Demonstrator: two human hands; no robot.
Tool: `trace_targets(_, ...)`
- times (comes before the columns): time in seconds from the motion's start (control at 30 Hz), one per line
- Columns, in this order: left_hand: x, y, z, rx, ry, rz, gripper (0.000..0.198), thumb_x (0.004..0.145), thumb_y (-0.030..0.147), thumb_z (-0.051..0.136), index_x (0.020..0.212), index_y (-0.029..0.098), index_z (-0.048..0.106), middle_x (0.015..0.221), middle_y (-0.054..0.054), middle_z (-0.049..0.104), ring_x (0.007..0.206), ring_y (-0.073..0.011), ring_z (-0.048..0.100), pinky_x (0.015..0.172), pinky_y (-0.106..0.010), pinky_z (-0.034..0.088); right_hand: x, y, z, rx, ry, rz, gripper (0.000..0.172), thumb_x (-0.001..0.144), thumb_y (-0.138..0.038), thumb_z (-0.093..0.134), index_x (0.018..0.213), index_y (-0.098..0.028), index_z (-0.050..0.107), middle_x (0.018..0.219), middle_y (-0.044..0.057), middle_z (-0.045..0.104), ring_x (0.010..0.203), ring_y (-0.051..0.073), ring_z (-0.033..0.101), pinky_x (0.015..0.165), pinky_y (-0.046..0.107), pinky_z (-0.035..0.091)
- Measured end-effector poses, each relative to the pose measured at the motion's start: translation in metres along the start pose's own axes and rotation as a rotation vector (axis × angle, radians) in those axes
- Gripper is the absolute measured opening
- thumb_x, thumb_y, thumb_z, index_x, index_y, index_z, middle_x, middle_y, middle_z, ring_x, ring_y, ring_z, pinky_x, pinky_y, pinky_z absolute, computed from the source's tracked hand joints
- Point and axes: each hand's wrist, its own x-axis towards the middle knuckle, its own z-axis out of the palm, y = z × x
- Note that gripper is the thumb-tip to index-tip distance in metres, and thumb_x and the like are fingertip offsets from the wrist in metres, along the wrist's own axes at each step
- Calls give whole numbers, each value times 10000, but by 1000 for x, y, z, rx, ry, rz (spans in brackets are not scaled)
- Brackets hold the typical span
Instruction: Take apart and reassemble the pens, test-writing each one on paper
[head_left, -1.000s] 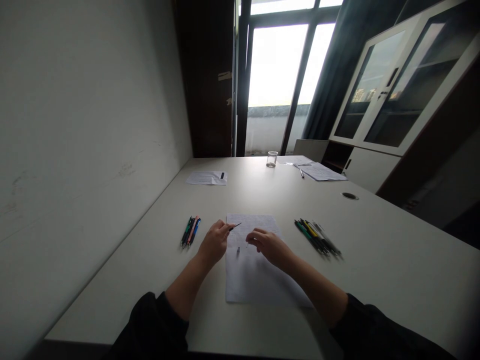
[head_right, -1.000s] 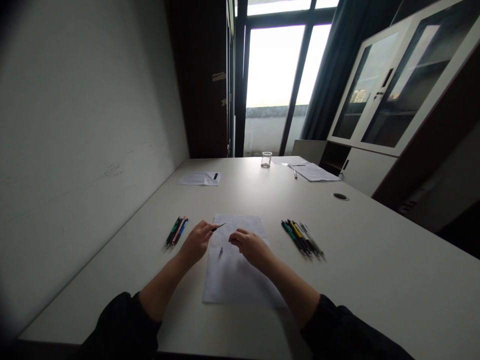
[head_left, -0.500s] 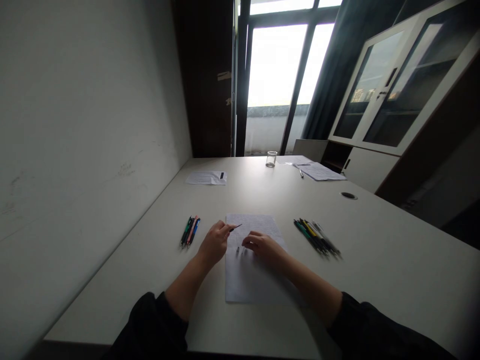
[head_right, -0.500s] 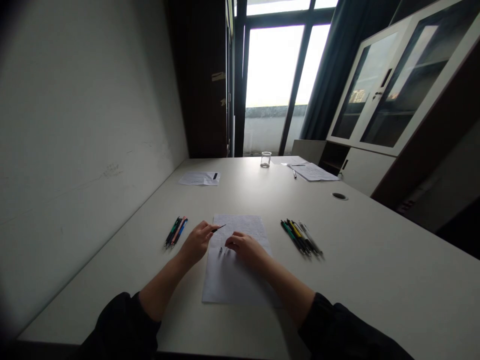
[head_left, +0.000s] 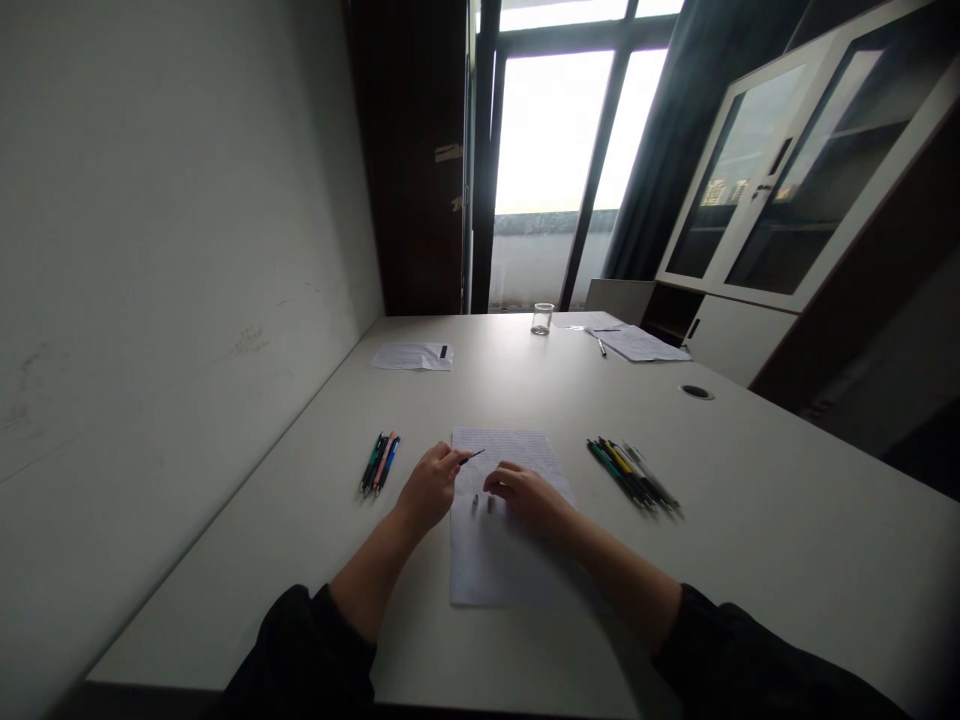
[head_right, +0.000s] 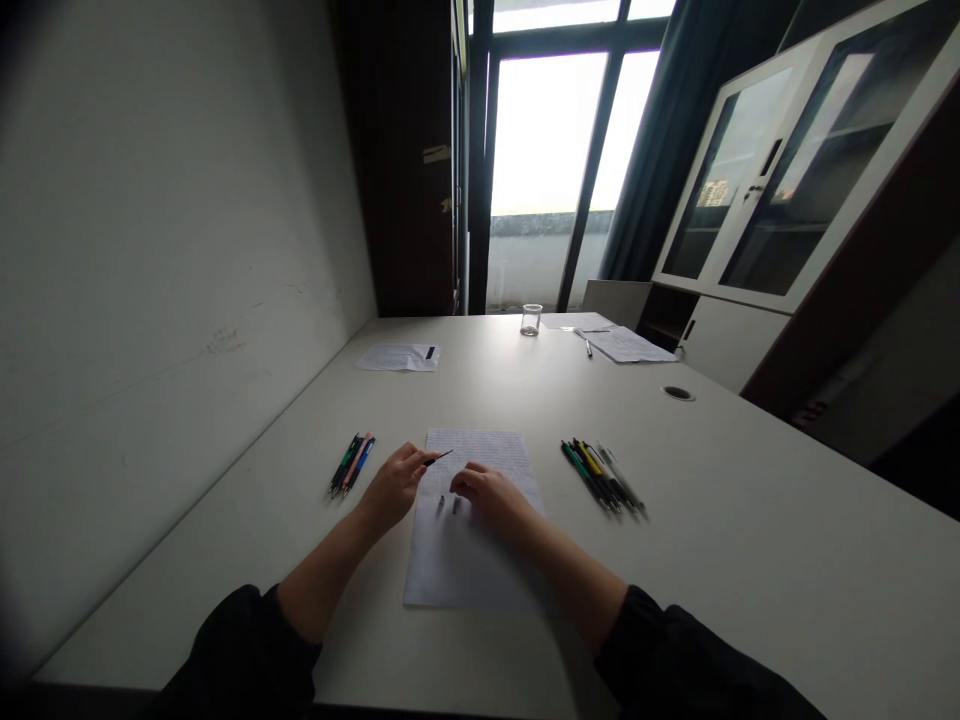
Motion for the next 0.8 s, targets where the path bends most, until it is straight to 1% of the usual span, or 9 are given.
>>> trace_targets(0.1,0,0,0,-5,5,6,398,893,17,446,1176,245,609,979,-46,559,869,-178,560,768,-311,503,0,1,-2,30,45,2,148,923,-219,567,938,-229,714,965,47,688,824,180,652,754,282,484)
trace_targets(0.2,0,-1,0,-21,1,17,402,888,11,453,1174,242,614,979,-47,565,874,-176,568,780,-310,510,0,2,-5,41,131,13,140,923,-247,568,946,-232,705,958,46,690,832,182,651,771,291,488)
trace_targets(0.3,1,-1,0,-41,-12,39,401,889,15,468,1184,246,613,998,-50,573,907,-178,578,810,-316,516,0,2,-8,29,236,81,138,909,-298,586,968,-234,693,920,38,691,754,173,637,730,295,494)
trace_targets(0.37,0,0,1,-48,-22,58,393,895,24,476,1185,251,613,1025,-50,577,948,-182,583,835,-325,519,0,1,-9,42,276,141,171,898,-339,596,1001,-236,684,900,32,692,673,158,618,677,290,496)
trace_targets(0.43,0,1,1,-55,-31,78,387,899,31,483,1187,255,613,1045,-49,580,981,-184,584,857,-334,520,0,-1,-11,84,288,176,211,892,-371,599,1035,-236,676,893,28,691,624,144,607,636,279,494)
trace_targets(0.5,0,2,1,-64,-45,103,398,897,28,493,1199,260,609,1041,-46,584,983,-181,588,871,-336,518,0,-4,-12,122,287,181,220,890,-387,600,1025,-231,677,883,23,688,595,132,601,618,269,488)
trace_targets(0.67,0,5,-1,-78,-76,143,437,886,11,512,1218,279,603,1059,-42,593,982,-175,595,901,-338,512,1,-11,-14,153,252,160,208,894,-390,585,886,-212,690,801,9,671,551,118,584,603,258,466)
trace_targets(0.8,0,4,-1,-86,-77,147,433,885,8,514,1213,275,605,1074,-46,594,985,-176,601,906,-343,517,1,-14,-15,194,242,180,218,891,-385,573,849,-202,684,748,8,658,545,124,585,591,257,464)
